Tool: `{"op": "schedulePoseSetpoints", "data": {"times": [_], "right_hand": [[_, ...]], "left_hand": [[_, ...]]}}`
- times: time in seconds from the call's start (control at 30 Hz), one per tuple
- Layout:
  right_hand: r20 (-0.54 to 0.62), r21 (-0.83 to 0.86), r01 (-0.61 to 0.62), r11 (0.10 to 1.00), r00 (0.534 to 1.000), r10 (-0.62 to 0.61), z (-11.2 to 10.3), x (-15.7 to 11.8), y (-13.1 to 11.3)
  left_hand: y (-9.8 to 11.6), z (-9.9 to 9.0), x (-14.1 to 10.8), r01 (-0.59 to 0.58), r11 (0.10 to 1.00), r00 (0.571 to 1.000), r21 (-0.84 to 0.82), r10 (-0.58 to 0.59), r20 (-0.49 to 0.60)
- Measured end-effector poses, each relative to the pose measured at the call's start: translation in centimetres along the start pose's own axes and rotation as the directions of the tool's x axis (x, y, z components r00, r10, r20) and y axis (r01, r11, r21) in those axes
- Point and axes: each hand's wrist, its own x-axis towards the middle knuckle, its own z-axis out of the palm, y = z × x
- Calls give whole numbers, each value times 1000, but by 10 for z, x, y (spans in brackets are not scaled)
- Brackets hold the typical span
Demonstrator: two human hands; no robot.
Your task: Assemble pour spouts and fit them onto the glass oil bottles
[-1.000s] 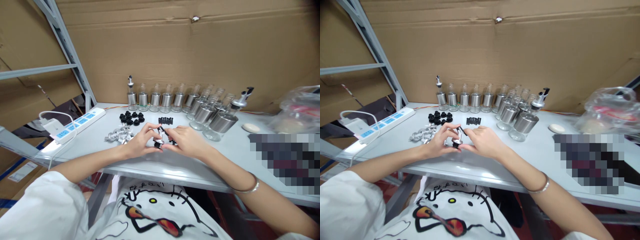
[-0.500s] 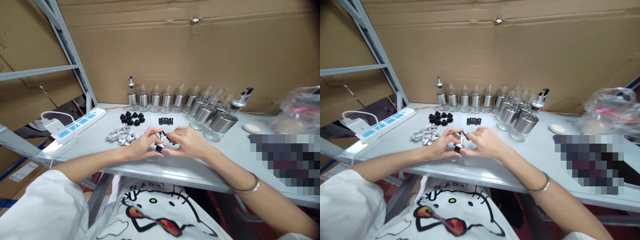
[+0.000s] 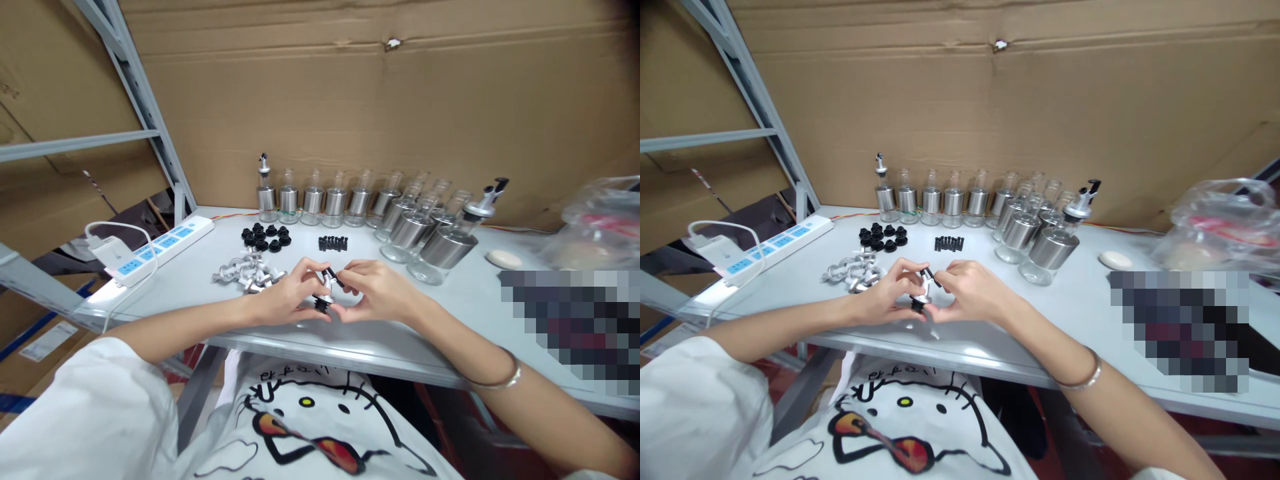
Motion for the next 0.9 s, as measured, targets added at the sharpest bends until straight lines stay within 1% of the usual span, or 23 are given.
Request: {"op": "schedulePoseSetpoints", "data": {"times": [0.17,0.43,0.6,0.77,0.83,0.9], "right_hand": [[17,12,-8,1000,1000,8,1,-1,0],[47,39,-40,998,998,38,2,-1,0],[16,59,-19,998,1000,19,2,0,-1],[-17,65,12,998,1000,-11,3,0,0],[-36,70,26,997,999,-23,3,0,1],[-44,94,8,996,999,-3,2,0,1]], "left_hand": [[0,1,-2,65,998,997,-11,-64,39],[4,1,-1,86,994,996,-61,-83,43],[4,1,0,61,997,998,-54,-60,21],[5,2,0,70,997,997,-26,-69,21],[5,1,0,52,999,999,5,-52,13],[4,0,1,14,999,1000,39,-13,-7]]}}
